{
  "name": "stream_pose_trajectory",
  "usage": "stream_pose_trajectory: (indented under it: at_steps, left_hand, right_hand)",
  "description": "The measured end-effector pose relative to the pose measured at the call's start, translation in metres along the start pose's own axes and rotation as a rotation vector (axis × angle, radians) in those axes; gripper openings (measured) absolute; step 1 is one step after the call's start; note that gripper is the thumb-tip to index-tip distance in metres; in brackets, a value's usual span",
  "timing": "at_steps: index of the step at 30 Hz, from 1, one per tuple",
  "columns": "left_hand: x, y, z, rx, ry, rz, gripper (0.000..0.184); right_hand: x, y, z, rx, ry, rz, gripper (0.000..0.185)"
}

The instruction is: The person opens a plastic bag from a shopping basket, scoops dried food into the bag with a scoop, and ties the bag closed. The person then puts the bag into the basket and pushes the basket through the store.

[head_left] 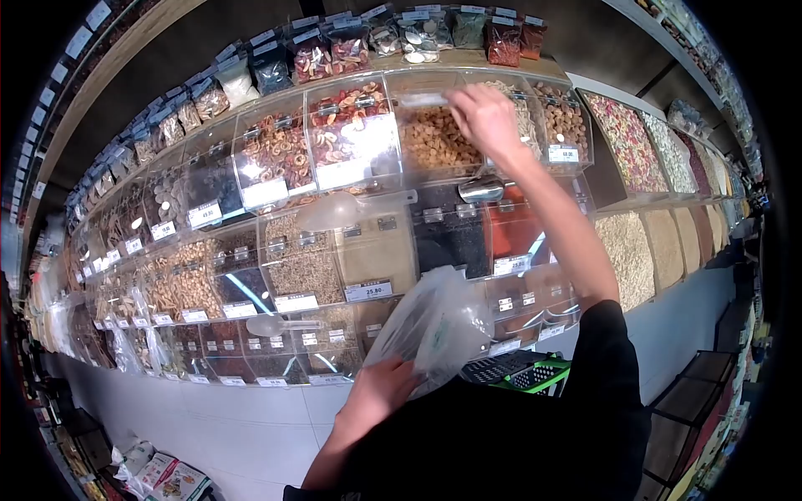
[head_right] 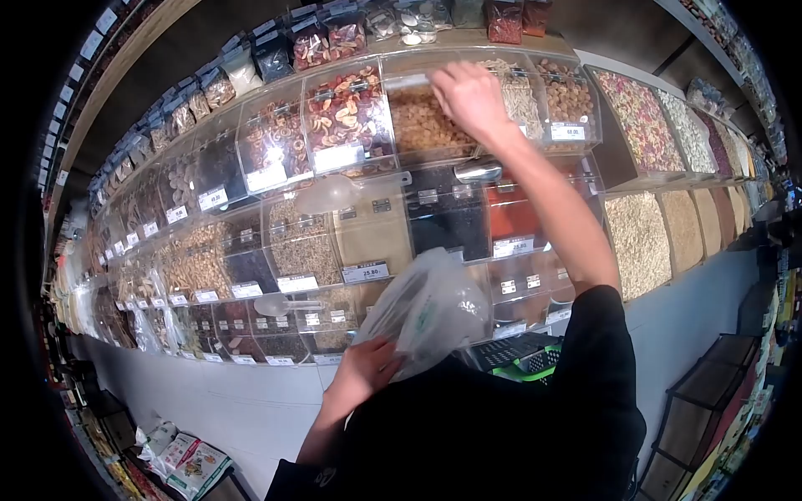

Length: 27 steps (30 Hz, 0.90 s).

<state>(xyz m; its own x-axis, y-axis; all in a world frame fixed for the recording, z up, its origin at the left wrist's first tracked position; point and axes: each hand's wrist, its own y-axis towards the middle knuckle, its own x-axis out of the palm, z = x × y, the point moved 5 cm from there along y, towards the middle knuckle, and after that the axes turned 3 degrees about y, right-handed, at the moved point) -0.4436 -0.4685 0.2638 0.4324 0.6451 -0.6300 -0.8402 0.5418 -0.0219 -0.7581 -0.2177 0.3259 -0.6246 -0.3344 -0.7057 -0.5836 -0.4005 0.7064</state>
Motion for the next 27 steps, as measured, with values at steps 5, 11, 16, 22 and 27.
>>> stream_pose_trajectory:
  at_steps: [5,11,16,22,27]
  left_hand:
    - [-0.019,0.003,-0.002,-0.024,0.080,0.097,0.016]
    - [-0.025,-0.019,-0.008,-0.090,0.107,0.281,0.016]
    - [-0.021,-0.037,-0.018,-0.098,0.174,0.275,0.012]
    - [-0.022,-0.029,-0.016,-0.033,0.265,0.251,0.015]
    - [-0.031,-0.012,-0.009,0.076,0.435,0.222,0.023]
  right_hand:
    - [0.020,0.094,0.035,0.030,-0.332,0.060,0.054]
    - [0.105,0.130,0.087,0.307,-0.228,-0.380,0.072]
    - [0.134,0.130,0.095,0.441,-0.153,-0.583,0.081]
    - [0.125,0.132,0.076,0.442,-0.135,-0.473,0.068]
    - [-0.019,0.061,-0.107,-0.084,0.871,-0.151,0.038]
